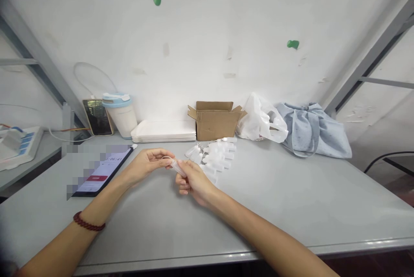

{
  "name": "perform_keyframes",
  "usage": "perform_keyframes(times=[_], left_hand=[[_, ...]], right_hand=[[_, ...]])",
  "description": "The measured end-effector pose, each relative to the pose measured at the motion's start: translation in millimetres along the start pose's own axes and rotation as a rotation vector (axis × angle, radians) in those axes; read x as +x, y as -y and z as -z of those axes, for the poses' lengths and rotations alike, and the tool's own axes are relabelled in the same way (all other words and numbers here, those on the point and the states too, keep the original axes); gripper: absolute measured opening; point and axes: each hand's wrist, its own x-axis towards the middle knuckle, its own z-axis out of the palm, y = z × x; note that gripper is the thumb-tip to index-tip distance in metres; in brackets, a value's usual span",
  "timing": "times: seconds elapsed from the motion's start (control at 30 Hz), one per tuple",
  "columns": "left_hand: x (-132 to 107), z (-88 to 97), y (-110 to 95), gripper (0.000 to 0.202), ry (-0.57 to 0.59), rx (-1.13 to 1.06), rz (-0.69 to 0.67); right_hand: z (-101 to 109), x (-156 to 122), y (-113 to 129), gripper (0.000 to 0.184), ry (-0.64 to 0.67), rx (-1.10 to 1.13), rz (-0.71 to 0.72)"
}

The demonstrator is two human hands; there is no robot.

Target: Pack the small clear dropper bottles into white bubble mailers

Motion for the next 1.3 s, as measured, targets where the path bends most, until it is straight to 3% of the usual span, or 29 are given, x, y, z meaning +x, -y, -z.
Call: perform_keyframes(times=[0.13, 0.63, 0.83, 0.97, 1.17, 1.3], left_hand=[[0.2, -2.4, -1.6, 0.025, -0.015, 0.028, -0.013], [1.3, -5.9, 2.5, 0.027, 0.022, -0.044, 0.055], [-1.1, -10.7, -1.7, 0.024, 0.026, 0.011, 0.042], [-3.3, -15.1, -5.4, 0.028, 0.004, 0.033, 0.101], [-0.5, -12.6, -1.9, 0.03, -0.022, -0.01, 0.045], [0.0, -8.5, -1.4, 0.025, 0.018, -0.037, 0.024]], right_hand=[[-1.7, 0.0, -1.1, 0.032, -0.094, -0.053, 0.03], [2.9, 0.5, 11.5, 0.025, 0.026, 0.105, -0.15], [0.9, -1.0, 7.1, 0.031, -0.045, -0.067, -0.065], [-2.7, -3.5, 5.2, 0.031, -0.074, -0.159, -0.024], [2.5, -1.4, 9.2, 0.029, -0.008, 0.023, -0.128], [5.3, 0.3, 9.7, 0.025, 0.004, 0.099, -0.149]])
